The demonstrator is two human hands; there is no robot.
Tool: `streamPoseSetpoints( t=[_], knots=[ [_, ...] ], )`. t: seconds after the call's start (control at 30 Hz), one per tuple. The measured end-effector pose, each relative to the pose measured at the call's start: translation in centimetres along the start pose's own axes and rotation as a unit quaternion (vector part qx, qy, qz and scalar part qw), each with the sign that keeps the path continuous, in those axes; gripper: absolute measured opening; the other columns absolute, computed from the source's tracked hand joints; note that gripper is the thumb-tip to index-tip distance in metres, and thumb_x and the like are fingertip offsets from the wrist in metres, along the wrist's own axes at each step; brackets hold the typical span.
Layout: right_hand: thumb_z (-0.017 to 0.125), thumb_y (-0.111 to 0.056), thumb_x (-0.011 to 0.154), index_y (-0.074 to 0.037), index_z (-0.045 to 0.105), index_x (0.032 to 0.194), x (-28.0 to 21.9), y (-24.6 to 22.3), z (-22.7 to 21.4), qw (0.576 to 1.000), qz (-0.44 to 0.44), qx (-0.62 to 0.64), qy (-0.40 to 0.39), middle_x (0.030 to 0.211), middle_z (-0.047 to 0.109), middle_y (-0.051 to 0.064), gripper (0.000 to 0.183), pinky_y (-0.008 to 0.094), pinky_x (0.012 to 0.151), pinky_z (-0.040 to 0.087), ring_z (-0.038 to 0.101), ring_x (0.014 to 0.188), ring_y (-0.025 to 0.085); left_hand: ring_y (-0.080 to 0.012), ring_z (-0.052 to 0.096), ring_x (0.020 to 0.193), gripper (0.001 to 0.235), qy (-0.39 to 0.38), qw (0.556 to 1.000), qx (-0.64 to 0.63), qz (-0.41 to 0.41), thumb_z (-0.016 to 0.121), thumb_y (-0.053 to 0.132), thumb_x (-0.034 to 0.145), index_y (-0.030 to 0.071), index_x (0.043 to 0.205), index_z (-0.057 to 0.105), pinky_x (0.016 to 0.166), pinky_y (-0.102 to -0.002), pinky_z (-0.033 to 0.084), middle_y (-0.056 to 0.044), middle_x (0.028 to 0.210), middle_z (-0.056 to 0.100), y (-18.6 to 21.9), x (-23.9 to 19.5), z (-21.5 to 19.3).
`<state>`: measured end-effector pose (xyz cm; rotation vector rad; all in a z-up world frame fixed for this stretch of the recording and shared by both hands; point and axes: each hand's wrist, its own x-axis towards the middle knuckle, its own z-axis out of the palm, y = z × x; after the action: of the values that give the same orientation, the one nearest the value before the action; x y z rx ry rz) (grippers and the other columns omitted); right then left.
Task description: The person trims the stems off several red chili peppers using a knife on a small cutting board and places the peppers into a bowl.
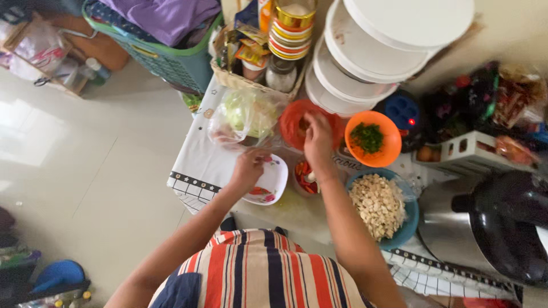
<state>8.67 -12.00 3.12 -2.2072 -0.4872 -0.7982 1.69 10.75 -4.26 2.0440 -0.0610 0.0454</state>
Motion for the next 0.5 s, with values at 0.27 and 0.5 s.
streamPoseSetpoints(
  t=[0.27, 0.5],
  knots=[
    [0.063, -0.003, 0.085, -0.008, 0.073, 0.097, -10.4, -4.2, 9.1, 0.929, 0.020, 0.019, -0.368, 0.098, 0.067, 0.018, 0.017, 0.049, 0.082, 0.053, 0.068, 0.095, 0.038, -0.0462, 0.066, 0.103, 0.044, -0.119, 0.981, 0.141, -0.051, 0.063, 0.004, 0.078, 0.001, 0.122, 0.067, 0.089, -0.048, 0.053, -0.028, 0.110, 0.069, -11.6, -2.4, 1.9],
    [0.061, -0.003, 0.092, -0.004, 0.066, 0.092, -11.5, -3.8, 9.5, 0.901, 0.052, -0.016, -0.430, 0.105, 0.064, 0.022, 0.005, 0.050, 0.084, 0.054, 0.066, 0.097, 0.040, -0.0444, 0.065, 0.109, 0.044, -0.085, 0.989, 0.099, -0.073, 0.064, 0.001, 0.078, -0.002, 0.122, 0.065, 0.095, -0.047, 0.052, -0.029, 0.112, 0.069, -9.8, -3.8, 2.1]
  ],
)
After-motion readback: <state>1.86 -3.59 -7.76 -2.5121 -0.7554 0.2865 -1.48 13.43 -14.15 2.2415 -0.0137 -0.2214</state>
